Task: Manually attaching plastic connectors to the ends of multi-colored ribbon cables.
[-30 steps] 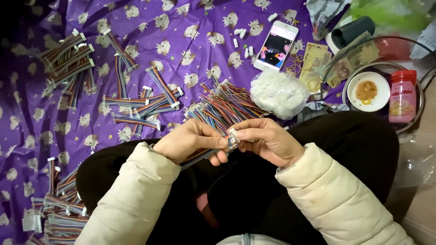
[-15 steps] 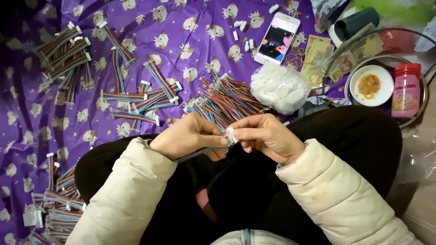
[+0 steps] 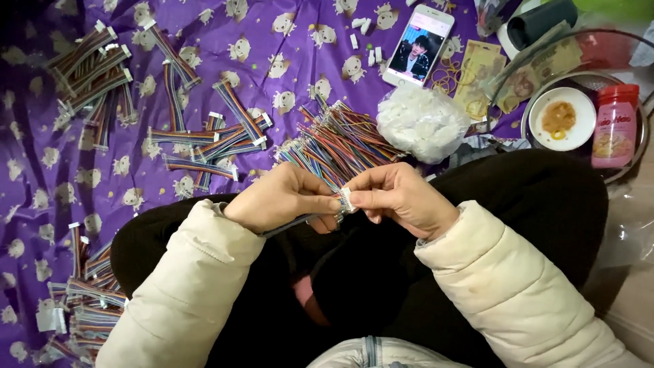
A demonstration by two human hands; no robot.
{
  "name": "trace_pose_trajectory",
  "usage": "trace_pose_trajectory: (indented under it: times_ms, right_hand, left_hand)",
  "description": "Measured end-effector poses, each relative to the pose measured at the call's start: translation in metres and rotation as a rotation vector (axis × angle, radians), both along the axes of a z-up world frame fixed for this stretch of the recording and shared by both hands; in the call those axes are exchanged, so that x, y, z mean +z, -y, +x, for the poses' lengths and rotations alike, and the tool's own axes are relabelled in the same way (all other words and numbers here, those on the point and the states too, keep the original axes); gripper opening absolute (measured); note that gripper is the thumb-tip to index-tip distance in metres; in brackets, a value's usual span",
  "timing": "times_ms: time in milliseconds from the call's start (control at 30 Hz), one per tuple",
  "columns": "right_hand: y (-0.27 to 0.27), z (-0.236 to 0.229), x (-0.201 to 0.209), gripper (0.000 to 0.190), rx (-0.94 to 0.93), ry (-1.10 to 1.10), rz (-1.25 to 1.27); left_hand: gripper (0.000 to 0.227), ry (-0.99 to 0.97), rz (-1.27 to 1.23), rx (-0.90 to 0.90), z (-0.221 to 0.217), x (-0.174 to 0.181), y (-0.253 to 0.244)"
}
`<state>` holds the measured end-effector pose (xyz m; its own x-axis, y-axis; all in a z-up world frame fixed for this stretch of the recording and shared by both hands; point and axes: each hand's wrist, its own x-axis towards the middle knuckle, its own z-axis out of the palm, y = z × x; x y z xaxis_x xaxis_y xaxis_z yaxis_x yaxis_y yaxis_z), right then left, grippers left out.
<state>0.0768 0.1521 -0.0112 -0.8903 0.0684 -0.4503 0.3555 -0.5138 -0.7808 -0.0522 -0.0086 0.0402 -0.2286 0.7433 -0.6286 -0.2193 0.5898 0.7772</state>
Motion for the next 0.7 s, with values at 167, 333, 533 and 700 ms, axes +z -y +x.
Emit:
trace_pose_trajectory:
  times_ms: [167, 333, 533, 700]
  right_hand:
    - [0.007, 0.002, -0.004, 0.017, -0.07, -0.013, 0.064]
    - [0.013, 0.003, -0.009, 0.02, -0.131, 0.006, 0.097]
    - [0.012, 0.004, -0.009, 0.016, -0.137, -0.036, 0.141]
    - [0.013, 0.004, -0.007, 0.016, -0.136, -0.069, 0.175]
  left_hand:
    - [0.017, -0.027, -0.012, 0.045, 0.008, -0.01, 0.001]
    - [0.019, -0.071, -0.037, 0.087, 0.012, -0.016, 0.001]
    - [0.017, -0.081, 0.023, 0.005, 0.01, -0.005, -0.002]
    - [0.021, -0.035, -0.012, 0.034, 0.004, -0.004, 0.013]
